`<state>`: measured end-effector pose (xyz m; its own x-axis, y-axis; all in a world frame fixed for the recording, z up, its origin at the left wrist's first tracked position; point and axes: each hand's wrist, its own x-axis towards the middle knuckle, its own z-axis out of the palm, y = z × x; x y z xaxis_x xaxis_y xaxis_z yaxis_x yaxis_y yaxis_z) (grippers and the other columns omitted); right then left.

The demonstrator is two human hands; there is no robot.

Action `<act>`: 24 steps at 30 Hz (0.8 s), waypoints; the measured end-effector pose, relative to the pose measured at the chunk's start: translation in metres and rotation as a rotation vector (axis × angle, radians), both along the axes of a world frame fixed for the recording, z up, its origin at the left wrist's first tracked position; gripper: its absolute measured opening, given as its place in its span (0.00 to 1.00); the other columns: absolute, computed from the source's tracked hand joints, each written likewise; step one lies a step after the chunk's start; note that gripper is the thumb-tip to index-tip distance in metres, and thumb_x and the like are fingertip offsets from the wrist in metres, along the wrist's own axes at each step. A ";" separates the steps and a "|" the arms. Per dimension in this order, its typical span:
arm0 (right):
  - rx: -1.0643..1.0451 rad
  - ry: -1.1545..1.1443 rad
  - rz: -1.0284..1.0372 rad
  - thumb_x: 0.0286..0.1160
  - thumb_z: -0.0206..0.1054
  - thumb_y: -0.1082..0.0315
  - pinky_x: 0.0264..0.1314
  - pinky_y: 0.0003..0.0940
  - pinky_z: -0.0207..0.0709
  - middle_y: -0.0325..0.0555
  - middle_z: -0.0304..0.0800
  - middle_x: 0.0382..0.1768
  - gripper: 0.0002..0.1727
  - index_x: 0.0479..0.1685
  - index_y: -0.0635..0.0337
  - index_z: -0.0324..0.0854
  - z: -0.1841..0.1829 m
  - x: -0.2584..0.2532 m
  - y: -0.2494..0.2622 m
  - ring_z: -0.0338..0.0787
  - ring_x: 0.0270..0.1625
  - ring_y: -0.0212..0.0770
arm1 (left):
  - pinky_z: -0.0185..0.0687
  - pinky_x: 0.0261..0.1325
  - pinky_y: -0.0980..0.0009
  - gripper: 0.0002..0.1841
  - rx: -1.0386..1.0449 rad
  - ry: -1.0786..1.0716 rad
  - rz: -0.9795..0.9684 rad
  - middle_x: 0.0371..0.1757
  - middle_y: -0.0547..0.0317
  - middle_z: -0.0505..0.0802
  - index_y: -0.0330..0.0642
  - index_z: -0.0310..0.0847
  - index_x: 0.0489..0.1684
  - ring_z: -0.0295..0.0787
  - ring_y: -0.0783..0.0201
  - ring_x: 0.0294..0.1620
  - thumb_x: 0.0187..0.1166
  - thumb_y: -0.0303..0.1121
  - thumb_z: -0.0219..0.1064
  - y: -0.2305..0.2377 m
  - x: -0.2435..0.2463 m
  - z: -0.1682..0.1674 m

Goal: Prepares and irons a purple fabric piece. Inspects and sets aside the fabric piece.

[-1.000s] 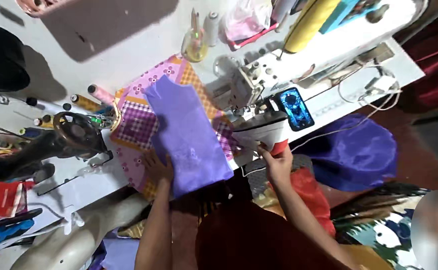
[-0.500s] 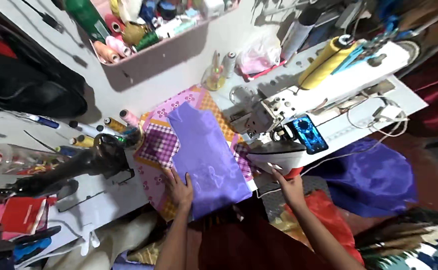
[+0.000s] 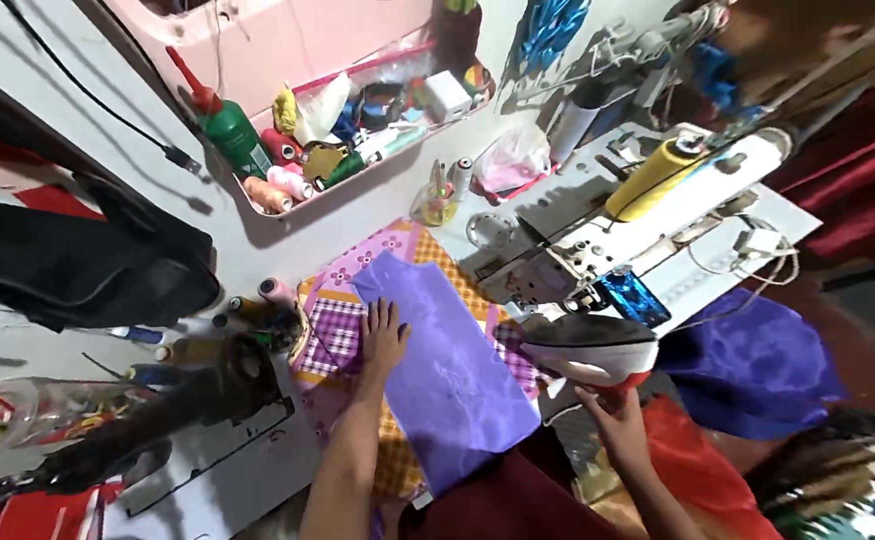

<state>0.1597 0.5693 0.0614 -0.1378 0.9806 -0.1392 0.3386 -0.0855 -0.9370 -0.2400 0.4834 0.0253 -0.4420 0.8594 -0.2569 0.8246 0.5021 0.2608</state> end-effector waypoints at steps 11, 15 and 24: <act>-0.096 -0.170 0.523 0.81 0.65 0.67 0.52 0.38 0.88 0.51 0.93 0.43 0.12 0.53 0.68 0.86 0.010 -0.092 -0.051 0.93 0.44 0.39 | 0.28 0.90 0.29 0.40 0.177 0.168 0.391 0.94 0.31 0.49 0.36 0.51 0.93 0.36 0.31 0.95 0.90 0.58 0.45 0.024 -0.082 -0.017; 0.003 -0.134 0.609 0.86 0.61 0.67 0.61 0.40 0.85 0.57 0.92 0.49 0.15 0.58 0.71 0.84 0.028 -0.203 0.009 0.93 0.51 0.45 | 0.31 0.89 0.28 0.37 0.142 0.152 0.131 0.95 0.36 0.52 0.46 0.52 0.95 0.39 0.33 0.96 0.91 0.58 0.41 0.026 -0.079 -0.022; -0.209 -0.494 0.199 0.90 0.56 0.67 0.75 0.60 0.74 0.72 0.80 0.70 0.18 0.69 0.71 0.77 0.029 -0.314 0.163 0.81 0.75 0.67 | 0.36 0.87 0.26 0.36 0.185 0.189 0.130 0.93 0.34 0.56 0.45 0.56 0.94 0.46 0.29 0.93 0.90 0.56 0.44 0.022 -0.076 -0.026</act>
